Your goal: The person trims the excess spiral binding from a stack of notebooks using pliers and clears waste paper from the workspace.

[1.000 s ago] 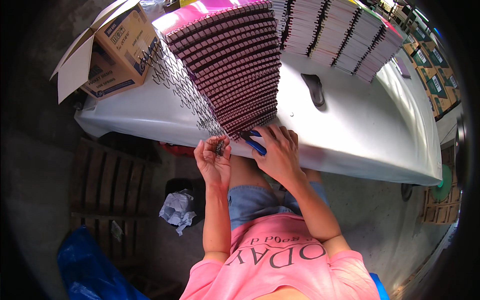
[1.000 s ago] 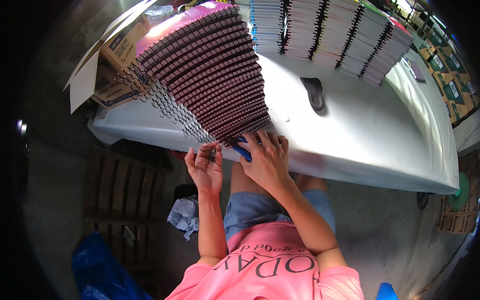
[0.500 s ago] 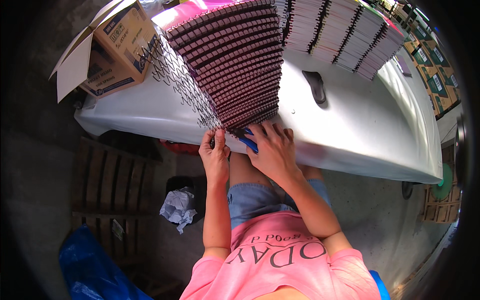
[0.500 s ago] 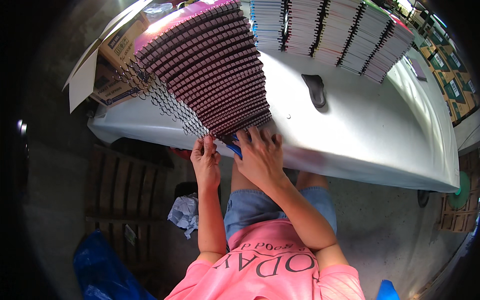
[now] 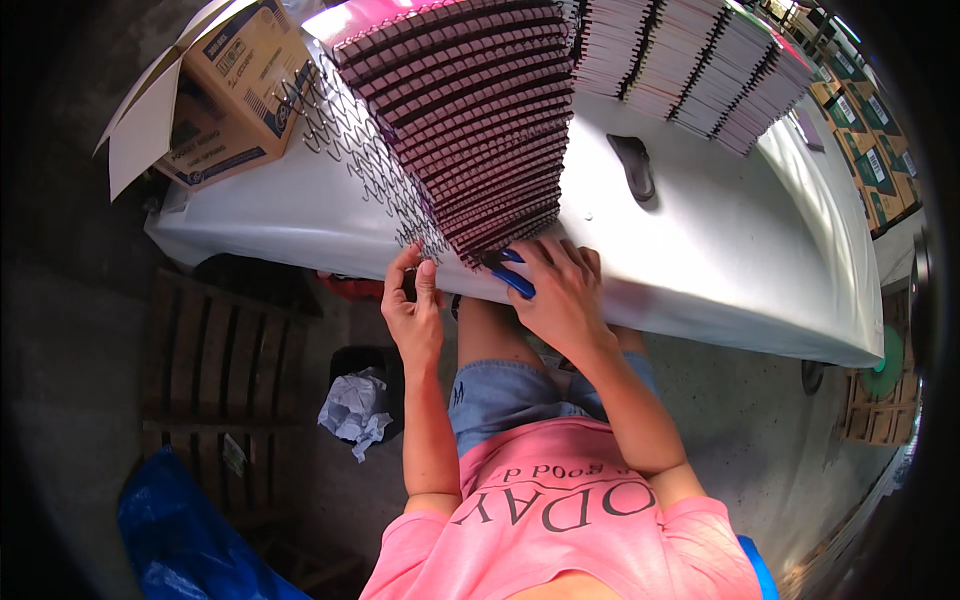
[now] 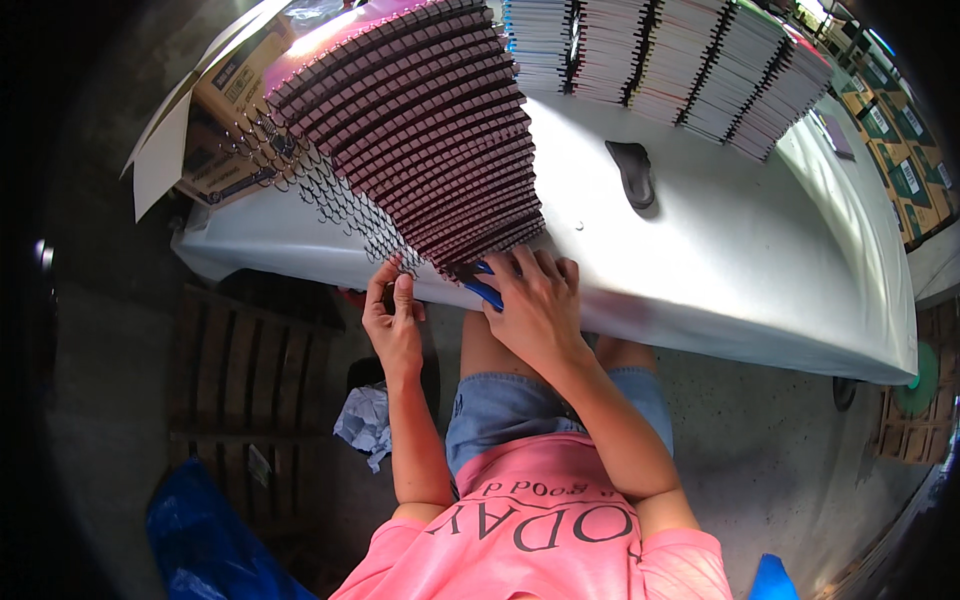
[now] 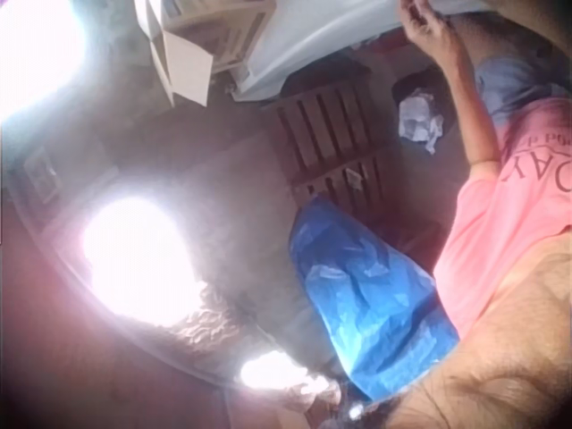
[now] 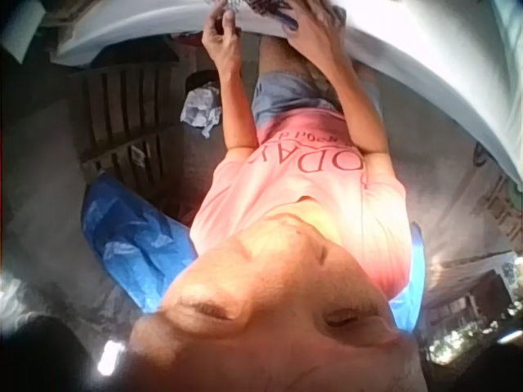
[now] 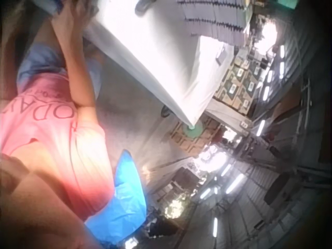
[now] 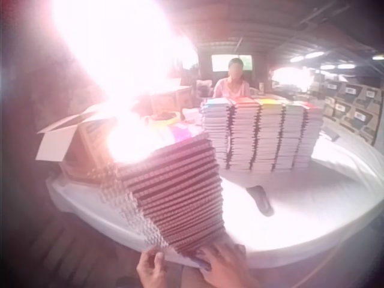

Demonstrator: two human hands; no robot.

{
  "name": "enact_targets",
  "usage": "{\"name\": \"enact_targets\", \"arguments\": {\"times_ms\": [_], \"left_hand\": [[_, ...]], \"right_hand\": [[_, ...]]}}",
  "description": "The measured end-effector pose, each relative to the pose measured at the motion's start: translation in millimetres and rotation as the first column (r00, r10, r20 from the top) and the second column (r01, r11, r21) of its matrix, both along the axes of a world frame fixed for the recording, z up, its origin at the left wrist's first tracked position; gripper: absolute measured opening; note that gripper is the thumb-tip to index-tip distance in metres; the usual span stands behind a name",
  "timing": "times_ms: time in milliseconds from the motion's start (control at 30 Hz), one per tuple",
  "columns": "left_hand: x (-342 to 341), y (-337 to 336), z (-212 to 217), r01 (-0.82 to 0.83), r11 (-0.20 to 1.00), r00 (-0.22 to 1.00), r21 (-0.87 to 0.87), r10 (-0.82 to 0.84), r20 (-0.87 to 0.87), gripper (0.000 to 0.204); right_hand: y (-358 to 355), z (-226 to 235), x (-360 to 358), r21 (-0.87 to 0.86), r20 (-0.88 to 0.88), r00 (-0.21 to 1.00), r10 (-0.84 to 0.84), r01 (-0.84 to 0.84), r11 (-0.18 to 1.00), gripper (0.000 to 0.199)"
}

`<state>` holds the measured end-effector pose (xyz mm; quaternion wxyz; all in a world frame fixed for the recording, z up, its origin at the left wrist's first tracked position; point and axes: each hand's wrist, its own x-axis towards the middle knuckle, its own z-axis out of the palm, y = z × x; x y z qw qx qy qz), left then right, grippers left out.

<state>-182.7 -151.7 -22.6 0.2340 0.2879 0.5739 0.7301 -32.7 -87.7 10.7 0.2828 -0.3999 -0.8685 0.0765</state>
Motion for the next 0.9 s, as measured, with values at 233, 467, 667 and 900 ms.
{"name": "enact_targets", "arguments": {"times_ms": [233, 467, 667, 900], "left_hand": [[0, -4, 1, 0.102, 0.995, 0.995, -0.025, -0.101, 0.016, 0.026], [7, 2, -8, 0.105, 0.990, 0.979, 0.090, -0.118, 0.163, 0.024], [9, 14, -16, 0.028, 0.935, 0.718, 0.354, -0.265, 0.643, 0.021], [0, 7, -6, 0.071, 0.899, 0.552, 0.432, -0.396, 0.734, 0.030]], "right_hand": [[-8, 9, -14, 0.010, 0.061, 0.997, -0.052, 0.052, 0.999, 0.040], [0, 0, -15, -0.142, -0.018, 1.000, 0.022, -0.024, 0.990, 0.033], [6, 3, -6, -0.305, 0.007, 1.000, 0.027, -0.024, 0.952, 0.034], [-2, 12, -3, 0.006, -0.091, 0.996, -0.005, 0.005, 1.000, 0.036]]}}
